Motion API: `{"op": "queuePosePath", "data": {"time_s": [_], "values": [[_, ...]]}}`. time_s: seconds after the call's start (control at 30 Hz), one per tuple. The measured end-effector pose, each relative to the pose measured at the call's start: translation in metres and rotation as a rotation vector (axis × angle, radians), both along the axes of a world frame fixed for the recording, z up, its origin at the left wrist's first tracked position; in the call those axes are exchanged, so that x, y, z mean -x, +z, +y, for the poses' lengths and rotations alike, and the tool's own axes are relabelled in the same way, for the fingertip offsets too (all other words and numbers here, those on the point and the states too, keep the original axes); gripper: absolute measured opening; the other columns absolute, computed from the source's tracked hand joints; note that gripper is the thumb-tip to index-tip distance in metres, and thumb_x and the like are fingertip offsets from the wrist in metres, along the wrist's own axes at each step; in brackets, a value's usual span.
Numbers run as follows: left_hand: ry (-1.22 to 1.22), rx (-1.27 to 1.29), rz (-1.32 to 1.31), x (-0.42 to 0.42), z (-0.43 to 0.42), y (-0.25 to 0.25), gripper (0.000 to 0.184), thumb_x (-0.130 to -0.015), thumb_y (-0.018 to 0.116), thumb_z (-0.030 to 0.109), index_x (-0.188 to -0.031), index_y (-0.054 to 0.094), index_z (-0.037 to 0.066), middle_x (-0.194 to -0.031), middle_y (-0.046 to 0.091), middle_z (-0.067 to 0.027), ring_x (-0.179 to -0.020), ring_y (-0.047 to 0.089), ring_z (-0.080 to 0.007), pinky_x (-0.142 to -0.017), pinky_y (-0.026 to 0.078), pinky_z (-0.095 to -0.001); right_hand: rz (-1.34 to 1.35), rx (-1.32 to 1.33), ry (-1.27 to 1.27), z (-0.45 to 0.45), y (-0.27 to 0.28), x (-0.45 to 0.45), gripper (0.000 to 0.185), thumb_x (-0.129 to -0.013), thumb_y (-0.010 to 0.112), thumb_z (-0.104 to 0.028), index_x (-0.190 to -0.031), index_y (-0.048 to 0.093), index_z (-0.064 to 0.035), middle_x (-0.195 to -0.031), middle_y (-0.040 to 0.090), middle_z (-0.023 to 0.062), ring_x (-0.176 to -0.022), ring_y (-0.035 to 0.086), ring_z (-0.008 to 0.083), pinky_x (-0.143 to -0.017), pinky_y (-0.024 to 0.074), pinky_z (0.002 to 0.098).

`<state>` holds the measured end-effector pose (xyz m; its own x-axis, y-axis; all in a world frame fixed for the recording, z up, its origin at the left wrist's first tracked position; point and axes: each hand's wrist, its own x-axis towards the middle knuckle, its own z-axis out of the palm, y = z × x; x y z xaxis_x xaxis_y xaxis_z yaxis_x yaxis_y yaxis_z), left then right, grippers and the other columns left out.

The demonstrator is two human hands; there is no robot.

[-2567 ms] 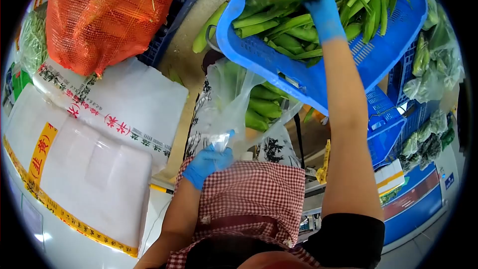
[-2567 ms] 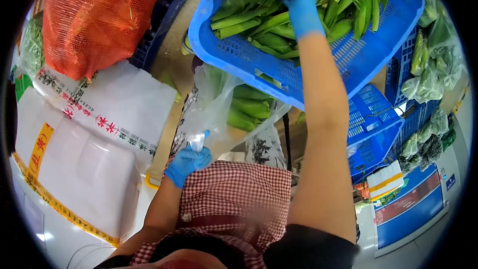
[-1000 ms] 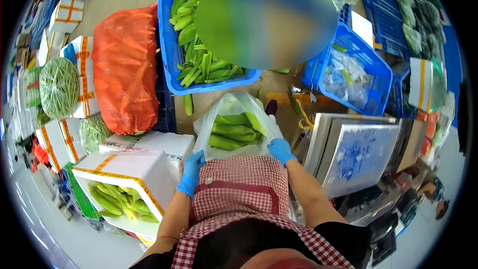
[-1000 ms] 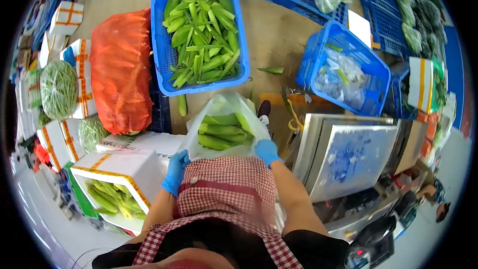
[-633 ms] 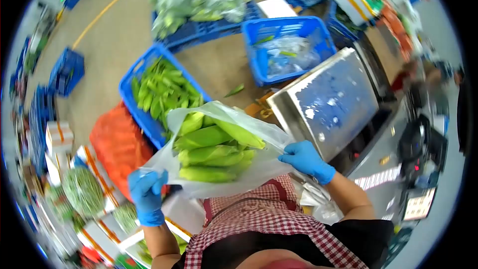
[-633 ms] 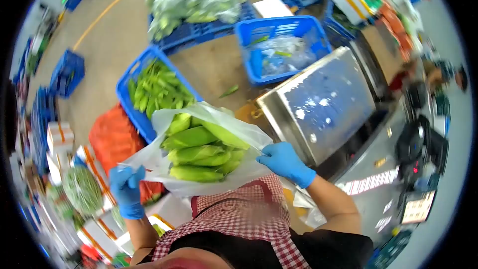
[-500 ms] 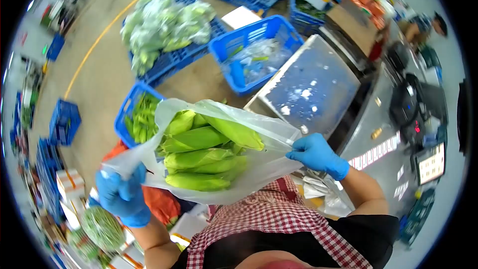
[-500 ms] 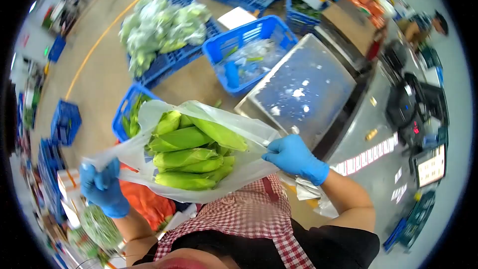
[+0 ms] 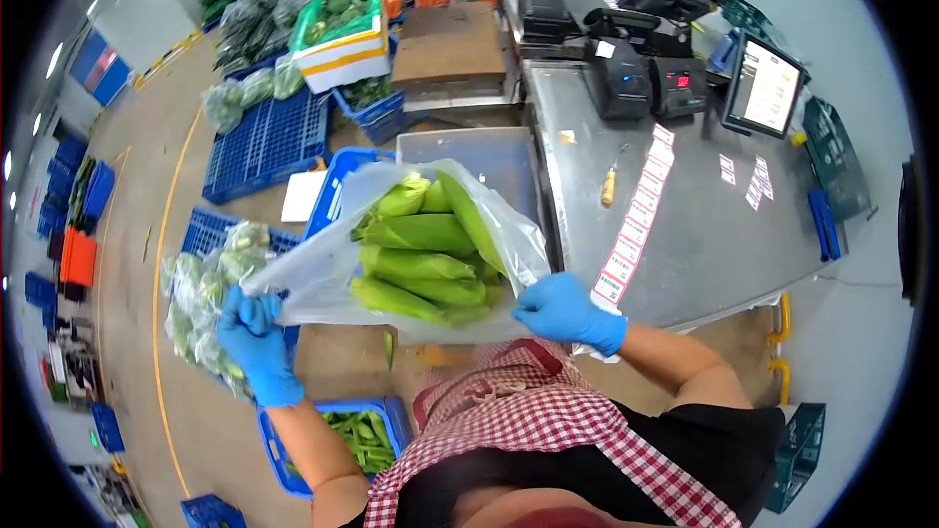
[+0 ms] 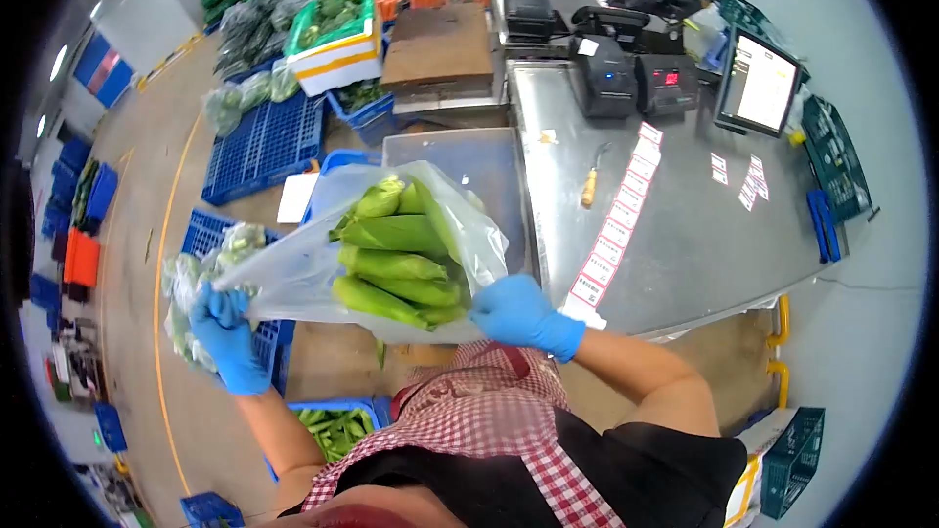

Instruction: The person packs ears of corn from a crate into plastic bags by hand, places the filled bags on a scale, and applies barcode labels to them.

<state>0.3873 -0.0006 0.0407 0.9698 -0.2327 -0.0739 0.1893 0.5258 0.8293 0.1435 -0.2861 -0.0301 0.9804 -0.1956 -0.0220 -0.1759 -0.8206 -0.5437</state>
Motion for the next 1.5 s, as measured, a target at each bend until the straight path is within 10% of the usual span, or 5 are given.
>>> {"op": "queuePosePath", "data": {"time_s": [0.3,0.77,1.1,1.4,1.5], "values": [[-0.230,-0.248,0.247,-0.112,-0.022,-0.168,0.036,-0.084,0.049,0.016,-0.050,0.035,0.014,-0.043,0.030,0.0020,-0.039,0.028,-0.0120,-0.049,0.032,-0.0263,0.281,0.144,0.087,0.007,-0.100,-0.014,0.026,-0.074,0.054,-0.027,-0.065,0.063,-0.0048,-0.063,0.058,0.0185,-0.060,0.058,0.0351,-0.059,0.0465,0.0446],[-0.813,-0.599,0.141,-0.142,-0.021,-0.182,0.021,-0.083,0.052,0.017,-0.079,0.061,-0.002,-0.071,0.061,-0.0077,-0.063,0.056,-0.0167,-0.065,0.044,-0.0271,0.113,0.235,-0.538,0.026,-0.147,-0.001,0.016,-0.072,0.054,-0.014,-0.080,0.058,-0.0016,-0.082,0.060,0.0168,-0.073,0.058,0.0334,-0.063,0.0465,0.0437],[-0.924,-1.078,-0.315,-0.120,-0.029,-0.161,0.035,-0.075,0.067,0.031,-0.084,0.065,-0.003,-0.076,0.063,-0.0055,-0.065,0.054,-0.0107,-0.060,0.041,-0.0237,-0.129,0.096,-1.357,0.028,-0.137,0.027,0.089,-0.065,0.072,-0.043,-0.129,0.031,0.0033,-0.123,0.040,0.0240,-0.109,0.043,0.0387,-0.086,0.0413,0.0436],[-0.617,-1.007,-0.747,-0.086,-0.037,-0.164,0.051,-0.068,0.072,0.027,-0.106,0.058,-0.004,-0.087,0.063,-0.0190,-0.082,0.062,-0.0291,-0.072,0.046,-0.0371,0.364,-0.065,-1.200,0.010,-0.155,0.009,0.048,-0.070,0.063,-0.043,-0.083,0.060,0.0033,-0.074,0.058,0.0217,-0.073,0.058,0.0362,-0.068,0.0466,0.0425],[-0.632,-1.088,-0.520,-0.088,-0.035,-0.186,0.038,-0.071,0.068,0.020,-0.099,0.060,-0.004,-0.080,0.064,-0.0169,-0.072,0.062,-0.0259,-0.066,0.048,-0.0341,-0.086,-0.088,-1.227,-0.011,-0.186,0.003,0.031,-0.074,0.056,-0.029,-0.070,0.064,0.0007,-0.075,0.063,0.0176,-0.081,0.060,0.0317,-0.076,0.0459,0.0394]]}}
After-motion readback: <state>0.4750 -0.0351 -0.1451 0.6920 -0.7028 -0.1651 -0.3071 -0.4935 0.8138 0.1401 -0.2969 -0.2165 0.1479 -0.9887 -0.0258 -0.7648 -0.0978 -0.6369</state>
